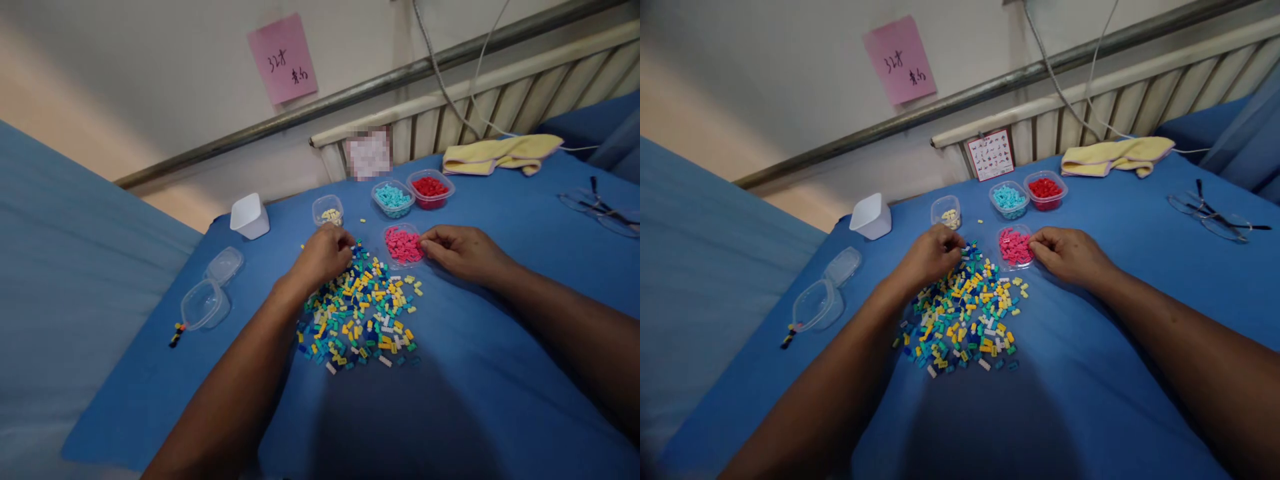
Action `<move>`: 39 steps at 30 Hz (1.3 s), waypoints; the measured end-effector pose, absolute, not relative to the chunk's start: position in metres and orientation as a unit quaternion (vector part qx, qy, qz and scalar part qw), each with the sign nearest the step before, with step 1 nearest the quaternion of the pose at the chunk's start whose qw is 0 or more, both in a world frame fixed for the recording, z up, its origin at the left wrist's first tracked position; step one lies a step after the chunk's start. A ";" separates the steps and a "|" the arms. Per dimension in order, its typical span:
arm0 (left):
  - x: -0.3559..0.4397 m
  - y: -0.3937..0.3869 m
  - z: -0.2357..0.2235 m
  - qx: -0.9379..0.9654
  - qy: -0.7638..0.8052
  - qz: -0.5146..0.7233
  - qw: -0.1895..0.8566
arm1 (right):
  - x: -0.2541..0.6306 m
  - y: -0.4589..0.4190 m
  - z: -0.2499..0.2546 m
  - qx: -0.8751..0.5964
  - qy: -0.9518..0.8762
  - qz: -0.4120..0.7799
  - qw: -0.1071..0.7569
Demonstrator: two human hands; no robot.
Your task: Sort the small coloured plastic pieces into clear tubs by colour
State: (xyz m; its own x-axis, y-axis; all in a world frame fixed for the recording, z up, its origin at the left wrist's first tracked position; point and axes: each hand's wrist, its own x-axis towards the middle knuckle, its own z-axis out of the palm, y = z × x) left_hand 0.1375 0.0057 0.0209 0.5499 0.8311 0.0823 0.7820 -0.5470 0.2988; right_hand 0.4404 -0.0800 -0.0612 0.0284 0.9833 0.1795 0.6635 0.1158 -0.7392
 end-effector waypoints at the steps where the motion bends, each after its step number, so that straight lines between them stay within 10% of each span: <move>1: 0.149 0.002 0.020 0.885 0.431 0.120 0.129 | 0.440 -0.080 -0.061 -0.625 -0.660 0.228 0.349; 27: 0.159 0.013 0.009 0.872 0.479 -0.091 -0.053 | 0.445 -0.077 -0.075 -0.621 -0.674 0.205 0.345; 39: 0.126 0.006 -0.003 0.868 0.496 0.008 0.018 | 0.446 -0.082 -0.075 -0.588 -0.691 0.204 0.369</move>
State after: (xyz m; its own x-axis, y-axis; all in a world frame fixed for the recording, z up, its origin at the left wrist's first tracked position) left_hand 0.1259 0.0059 -0.0029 0.5078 0.8614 -0.0045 0.8609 -0.5073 0.0391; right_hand 0.4461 -0.0821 -0.0751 -0.0370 0.9622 0.2697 0.6617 0.2258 -0.7150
